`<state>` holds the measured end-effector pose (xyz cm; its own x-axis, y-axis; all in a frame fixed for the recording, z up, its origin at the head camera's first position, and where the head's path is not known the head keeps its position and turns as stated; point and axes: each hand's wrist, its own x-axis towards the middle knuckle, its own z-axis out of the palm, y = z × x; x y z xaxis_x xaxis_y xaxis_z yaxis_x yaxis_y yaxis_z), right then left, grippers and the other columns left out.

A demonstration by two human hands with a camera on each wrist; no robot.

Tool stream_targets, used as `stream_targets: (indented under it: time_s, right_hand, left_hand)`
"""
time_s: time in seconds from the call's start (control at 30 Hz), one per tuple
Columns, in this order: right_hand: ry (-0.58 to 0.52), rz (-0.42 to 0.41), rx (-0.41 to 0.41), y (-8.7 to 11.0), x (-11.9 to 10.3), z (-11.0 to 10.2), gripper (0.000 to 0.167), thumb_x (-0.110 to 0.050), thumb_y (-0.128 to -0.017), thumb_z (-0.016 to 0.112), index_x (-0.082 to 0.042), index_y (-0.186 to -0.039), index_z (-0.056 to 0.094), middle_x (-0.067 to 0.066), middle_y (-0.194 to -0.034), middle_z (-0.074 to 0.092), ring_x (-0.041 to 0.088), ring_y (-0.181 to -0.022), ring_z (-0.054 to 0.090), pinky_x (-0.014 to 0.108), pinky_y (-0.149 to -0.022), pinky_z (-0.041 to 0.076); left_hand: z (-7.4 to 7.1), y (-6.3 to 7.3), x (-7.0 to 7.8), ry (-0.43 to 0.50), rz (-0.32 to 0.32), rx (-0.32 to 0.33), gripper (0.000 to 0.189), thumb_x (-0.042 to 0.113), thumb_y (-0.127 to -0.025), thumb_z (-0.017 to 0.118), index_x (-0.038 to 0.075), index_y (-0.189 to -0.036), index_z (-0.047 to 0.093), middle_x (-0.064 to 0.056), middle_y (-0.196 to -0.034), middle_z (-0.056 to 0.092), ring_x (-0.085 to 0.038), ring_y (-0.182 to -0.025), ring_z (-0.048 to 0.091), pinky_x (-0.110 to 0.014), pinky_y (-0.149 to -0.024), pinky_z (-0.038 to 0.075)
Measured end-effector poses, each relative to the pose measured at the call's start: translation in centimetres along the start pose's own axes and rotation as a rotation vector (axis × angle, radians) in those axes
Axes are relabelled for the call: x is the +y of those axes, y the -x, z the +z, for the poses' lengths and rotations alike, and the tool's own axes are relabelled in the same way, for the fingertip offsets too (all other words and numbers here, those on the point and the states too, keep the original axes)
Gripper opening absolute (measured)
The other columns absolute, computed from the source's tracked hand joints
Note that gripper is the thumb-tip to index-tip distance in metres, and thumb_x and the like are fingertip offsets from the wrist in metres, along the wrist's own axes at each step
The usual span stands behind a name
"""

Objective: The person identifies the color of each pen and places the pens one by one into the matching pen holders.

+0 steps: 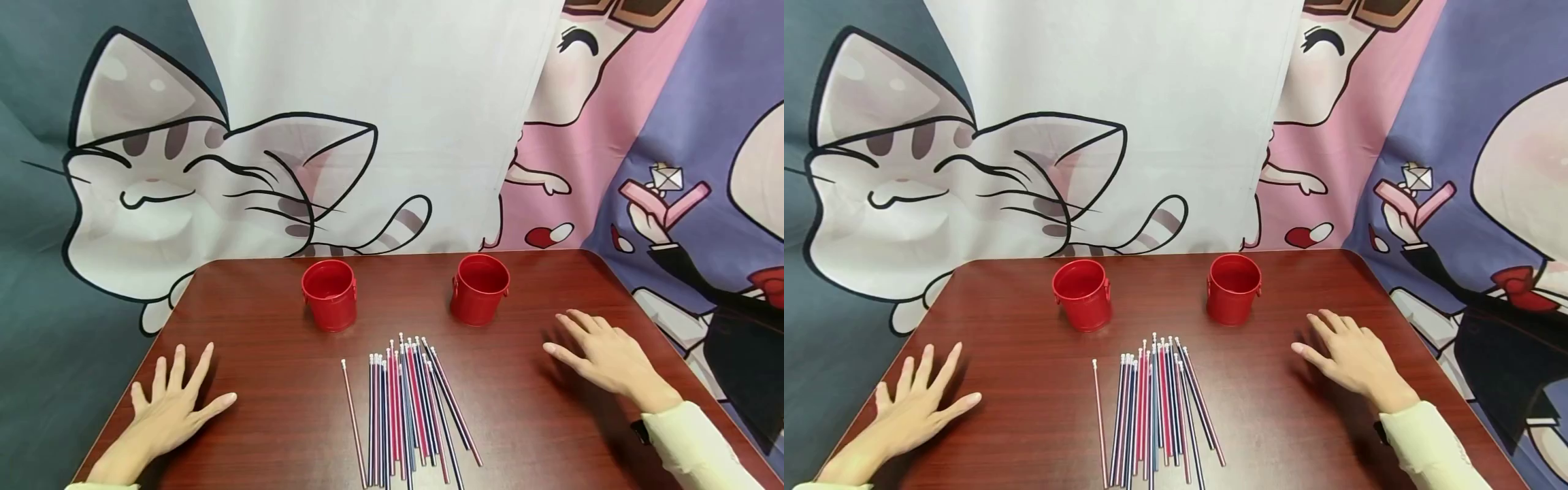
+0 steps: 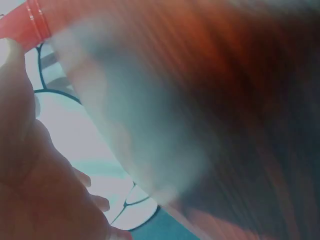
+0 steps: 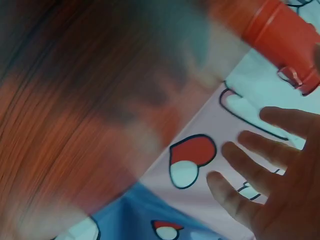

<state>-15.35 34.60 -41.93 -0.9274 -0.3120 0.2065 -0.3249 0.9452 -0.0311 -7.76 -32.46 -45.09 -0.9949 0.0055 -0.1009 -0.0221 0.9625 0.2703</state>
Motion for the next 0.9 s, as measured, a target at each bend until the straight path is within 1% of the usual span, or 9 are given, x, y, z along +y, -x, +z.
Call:
stream_targets:
  time_s: [0.07, 0.17, 0.27, 0.33, 0.47, 0.6, 0.7, 0.8, 0.9]
  right_hand:
    - [-0.024, -0.001, -0.002, -0.1, -0.4, -0.1, 0.066, -0.061, -0.081, 0.053, -0.009, -0.122, 0.057, 0.015, -0.123, 0.052, 0.035, -0.111, 0.049, 0.058, -0.078, 0.043]
    - [-0.056, 0.013, -0.032, -0.3, -1.2, -0.2, 0.064, -0.06, -0.082, 0.053, -0.008, -0.118, 0.059, 0.015, -0.117, 0.056, 0.034, -0.107, 0.053, 0.058, -0.073, 0.046]
    - [-0.099, 0.031, -0.072, -0.6, -2.1, -0.4, 0.062, -0.059, -0.083, 0.052, -0.008, -0.117, 0.059, 0.013, -0.114, 0.058, 0.031, -0.104, 0.056, 0.057, -0.072, 0.047]
    - [-0.138, 0.037, -0.09, -0.7, -2.7, -0.5, 0.059, -0.058, -0.084, 0.053, -0.009, -0.117, 0.059, 0.01, -0.109, 0.061, 0.027, -0.097, 0.059, 0.054, -0.071, 0.048]
    - [-0.217, 0.042, -0.119, -1.0, -3.9, -0.5, 0.054, -0.055, -0.083, 0.057, -0.011, -0.114, 0.06, -0.001, -0.09, 0.062, 0.016, -0.082, 0.059, 0.043, -0.064, 0.048]
    - [-0.286, 0.032, -0.15, -1.3, -4.9, -0.1, 0.049, -0.051, -0.083, 0.06, -0.012, -0.111, 0.06, -0.01, -0.073, 0.053, 0.007, -0.068, 0.051, 0.029, -0.054, 0.041]
    - [-0.339, 0.027, -0.168, -1.5, -5.6, 0.2, 0.045, -0.046, -0.082, 0.063, -0.012, -0.112, 0.059, -0.011, -0.069, 0.049, 0.006, -0.063, 0.047, 0.025, -0.051, 0.038]
    - [-0.38, 0.024, -0.173, -1.7, -6.2, 0.2, 0.043, -0.042, -0.082, 0.065, -0.013, -0.112, 0.058, -0.01, -0.07, 0.051, 0.006, -0.063, 0.048, 0.025, -0.052, 0.039]
    - [-0.421, 0.018, -0.192, -2.0, -6.7, 0.3, 0.042, -0.041, -0.082, 0.065, -0.013, -0.112, 0.057, -0.009, -0.073, 0.052, 0.008, -0.065, 0.049, 0.025, -0.053, 0.04]
  left_hand:
    - [-0.1, -0.1, 0.4, 0.022, 0.002, 0.002, 0.093, 0.068, -0.082, 0.044, 0.027, -0.147, -0.008, -0.03, -0.146, -0.013, -0.056, -0.128, -0.013, -0.078, -0.082, -0.007]
    - [-0.3, -0.3, 1.3, 0.054, 0.013, 0.012, 0.092, 0.066, -0.083, 0.046, 0.028, -0.147, -0.009, -0.031, -0.147, -0.008, -0.056, -0.129, -0.008, -0.077, -0.083, -0.002]
    - [-0.3, -0.6, 2.2, 0.078, 0.031, 0.034, 0.094, 0.064, -0.082, 0.049, 0.028, -0.146, -0.01, -0.03, -0.147, -0.004, -0.055, -0.13, -0.004, -0.076, -0.084, 0.002]
    - [-0.4, -0.9, 2.7, 0.091, 0.045, 0.056, 0.096, 0.063, -0.081, 0.051, 0.029, -0.146, -0.01, -0.03, -0.147, -0.003, -0.054, -0.13, -0.003, -0.075, -0.085, 0.004]
    - [-0.6, -1.7, 3.8, 0.135, 0.08, 0.09, 0.097, 0.06, -0.082, 0.054, 0.028, -0.146, -0.01, -0.028, -0.148, -0.003, -0.053, -0.13, -0.002, -0.073, -0.085, 0.008]
    - [-0.7, -2.3, 4.8, 0.184, 0.108, 0.104, 0.096, 0.058, -0.082, 0.055, 0.026, -0.147, -0.007, -0.028, -0.147, 0.001, -0.052, -0.13, 0.002, -0.073, -0.086, 0.012]
    - [-0.8, -2.9, 5.7, 0.231, 0.136, 0.104, 0.095, 0.056, -0.081, 0.058, 0.023, -0.148, -0.001, -0.027, -0.147, 0.004, -0.051, -0.129, 0.005, -0.072, -0.087, 0.015]
    - [-0.7, -3.6, 6.6, 0.278, 0.169, 0.105, 0.094, 0.054, -0.081, 0.06, 0.019, -0.148, 0.005, -0.026, -0.147, 0.007, -0.05, -0.129, 0.008, -0.069, -0.09, 0.019]
    - [-0.5, -4.3, 7.4, 0.32, 0.184, 0.12, 0.093, 0.053, -0.081, 0.061, 0.013, -0.147, 0.009, -0.024, -0.146, 0.012, -0.049, -0.128, 0.012, -0.067, -0.092, 0.022]
